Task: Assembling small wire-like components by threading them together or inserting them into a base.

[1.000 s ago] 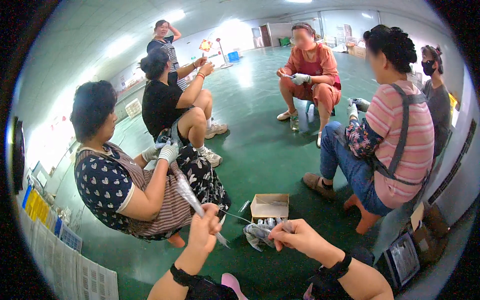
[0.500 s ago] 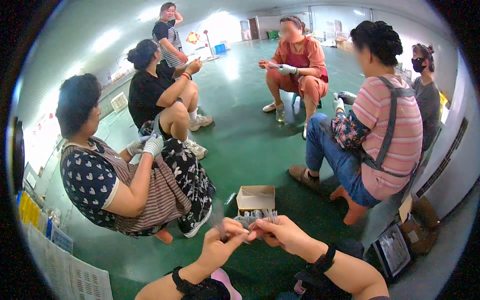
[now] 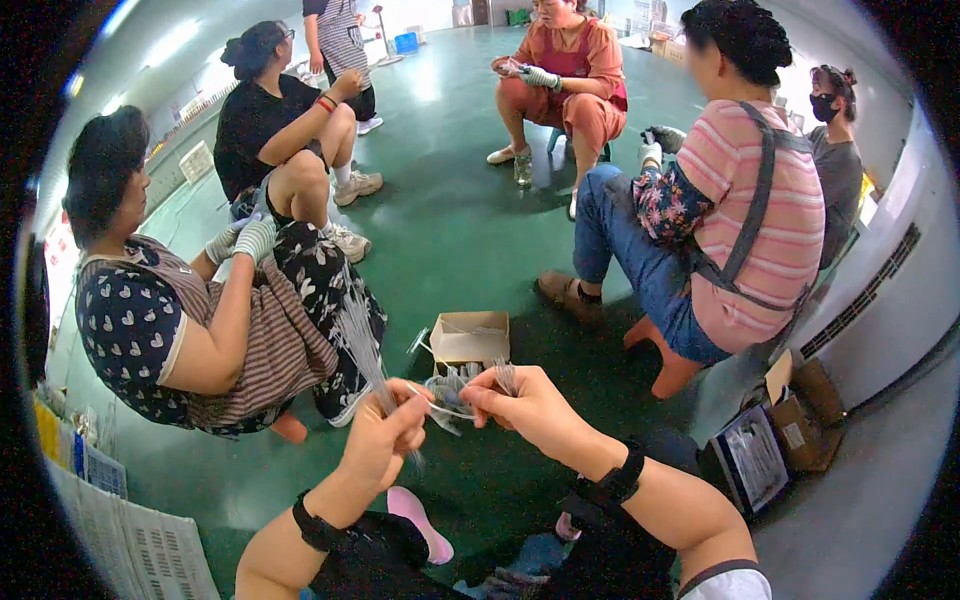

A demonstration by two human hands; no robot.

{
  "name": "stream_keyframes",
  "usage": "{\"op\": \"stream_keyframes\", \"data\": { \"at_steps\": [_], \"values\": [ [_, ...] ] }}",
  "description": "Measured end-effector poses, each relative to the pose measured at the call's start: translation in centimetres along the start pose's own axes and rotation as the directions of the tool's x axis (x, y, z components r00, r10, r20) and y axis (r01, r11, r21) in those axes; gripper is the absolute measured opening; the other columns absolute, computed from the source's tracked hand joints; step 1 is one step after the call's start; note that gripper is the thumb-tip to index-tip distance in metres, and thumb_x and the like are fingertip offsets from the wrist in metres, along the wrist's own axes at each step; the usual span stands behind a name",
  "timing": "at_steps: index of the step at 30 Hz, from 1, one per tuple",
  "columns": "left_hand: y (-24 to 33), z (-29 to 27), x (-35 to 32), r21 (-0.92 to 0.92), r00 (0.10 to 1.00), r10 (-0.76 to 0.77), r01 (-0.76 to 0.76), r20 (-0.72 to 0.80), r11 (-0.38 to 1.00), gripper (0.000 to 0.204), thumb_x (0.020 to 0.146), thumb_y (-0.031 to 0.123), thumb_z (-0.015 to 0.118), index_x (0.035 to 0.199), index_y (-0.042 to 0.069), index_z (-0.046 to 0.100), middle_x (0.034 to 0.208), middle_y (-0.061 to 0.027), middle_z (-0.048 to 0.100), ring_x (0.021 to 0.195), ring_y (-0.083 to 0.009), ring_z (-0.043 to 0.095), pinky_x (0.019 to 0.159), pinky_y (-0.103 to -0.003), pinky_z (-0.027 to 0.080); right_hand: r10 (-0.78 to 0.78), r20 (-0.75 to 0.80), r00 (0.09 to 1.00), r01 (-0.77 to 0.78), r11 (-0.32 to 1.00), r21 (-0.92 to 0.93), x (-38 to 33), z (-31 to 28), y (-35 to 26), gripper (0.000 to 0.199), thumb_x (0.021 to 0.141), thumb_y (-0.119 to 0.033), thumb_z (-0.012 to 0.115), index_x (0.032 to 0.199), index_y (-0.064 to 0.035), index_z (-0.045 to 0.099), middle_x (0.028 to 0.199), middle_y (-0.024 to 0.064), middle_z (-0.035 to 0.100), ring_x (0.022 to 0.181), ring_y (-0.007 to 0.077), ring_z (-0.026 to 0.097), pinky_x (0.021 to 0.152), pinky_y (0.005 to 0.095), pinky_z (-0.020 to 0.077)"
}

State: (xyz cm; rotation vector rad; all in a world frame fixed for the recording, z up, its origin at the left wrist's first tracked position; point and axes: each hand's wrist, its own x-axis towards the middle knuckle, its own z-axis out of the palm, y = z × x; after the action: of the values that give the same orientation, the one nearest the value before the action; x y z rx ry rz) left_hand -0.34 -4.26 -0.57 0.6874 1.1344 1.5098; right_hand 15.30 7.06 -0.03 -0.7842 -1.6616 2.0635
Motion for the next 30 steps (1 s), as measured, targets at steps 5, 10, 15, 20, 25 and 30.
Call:
{"op": "stream_keyframes", "data": {
  "at_steps": [5,10,15,20,25,30],
  "values": [
    [-0.1,-0.5,0.2,-0.101,0.997,0.021,-0.028,-0.068,0.995,0.008,0.085,0.009,0.057,0.087,0.002,0.057,0.068,0.0018,0.049,0.044,-0.0022,0.03,0.042,-0.019,0.021,-0.06,0.061,0.996,0.073,0.971,-0.228,-0.3,0.4,0.1,0.017,0.086,-0.017,0.057,0.079,-0.0026,0.063,0.063,-0.0025,0.059,0.058,0.0018,0.045,0.052,0.0195,0.0344],
    [-0.2,-0.8,0.3,-0.061,0.988,0.079,-0.088,-0.135,0.994,0.008,0.085,0.009,0.058,0.088,0.002,0.057,0.071,0.0016,0.05,0.044,-0.0016,0.03,0.041,-0.019,0.021,-0.056,0.122,0.991,0.079,0.977,-0.2,-0.5,0.7,0.0,0.017,0.086,-0.017,0.057,0.08,-0.0025,0.063,0.064,-0.0015,0.06,0.058,0.0021,0.046,0.054,0.0197,0.0347],
    [0.1,-0.5,0.2,0.043,0.98,0.12,-0.115,-0.161,0.992,0.012,0.082,0.012,0.063,0.088,0.002,0.06,0.065,0.0033,0.051,0.048,-0.0009,0.035,0.042,-0.018,0.025,-0.041,0.14,0.989,0.07,0.975,-0.211,-0.4,0.7,0.1,0.017,0.086,-0.017,0.057,0.08,-0.0022,0.063,0.064,-0.0008,0.06,0.059,0.0023,0.047,0.054,0.0197,0.0352],
    [0.0,-0.7,0.2,0.089,0.976,0.16,-0.147,-0.151,0.985,0.012,0.083,0.01,0.061,0.091,0.002,0.059,0.072,0.0011,0.053,0.046,-0.0011,0.032,0.041,-0.019,0.022,-0.03,0.151,0.988,0.06,0.978,-0.199,-0.3,0.7,0.3,0.017,0.086,-0.017,0.057,0.079,-0.0024,0.063,0.064,-0.0005,0.06,0.059,0.003,0.047,0.055,0.0198,0.0359],
    [-0.1,-0.7,0.4,0.098,0.976,0.135,-0.119,-0.173,0.988,0.011,0.083,0.011,0.061,0.089,0.002,0.059,0.073,0.0001,0.055,0.046,-0.0012,0.032,0.041,-0.018,0.022,-0.042,0.149,0.988,0.074,0.973,-0.218,0.0,0.4,1.3,0.016,0.085,-0.017,0.057,0.083,-0.0019,0.063,0.064,-0.001,0.06,0.06,0.0033,0.048,0.055,0.0199,0.0363],
    [0.2,-0.6,0.5,0.035,0.976,0.132,-0.128,-0.173,0.991,0.014,0.082,0.014,0.063,0.088,0.002,0.059,0.071,-0.0006,0.058,0.049,-0.0012,0.037,0.043,-0.018,0.027,-0.239,0.085,0.967,0.253,0.906,-0.338,-0.4,1.2,0.4,0.019,0.082,-0.01,0.061,0.098,0.0006,0.061,0.078,0.0011,0.062,0.068,0.0032,0.05,0.06,0.0199,0.0405]
  ]
}}
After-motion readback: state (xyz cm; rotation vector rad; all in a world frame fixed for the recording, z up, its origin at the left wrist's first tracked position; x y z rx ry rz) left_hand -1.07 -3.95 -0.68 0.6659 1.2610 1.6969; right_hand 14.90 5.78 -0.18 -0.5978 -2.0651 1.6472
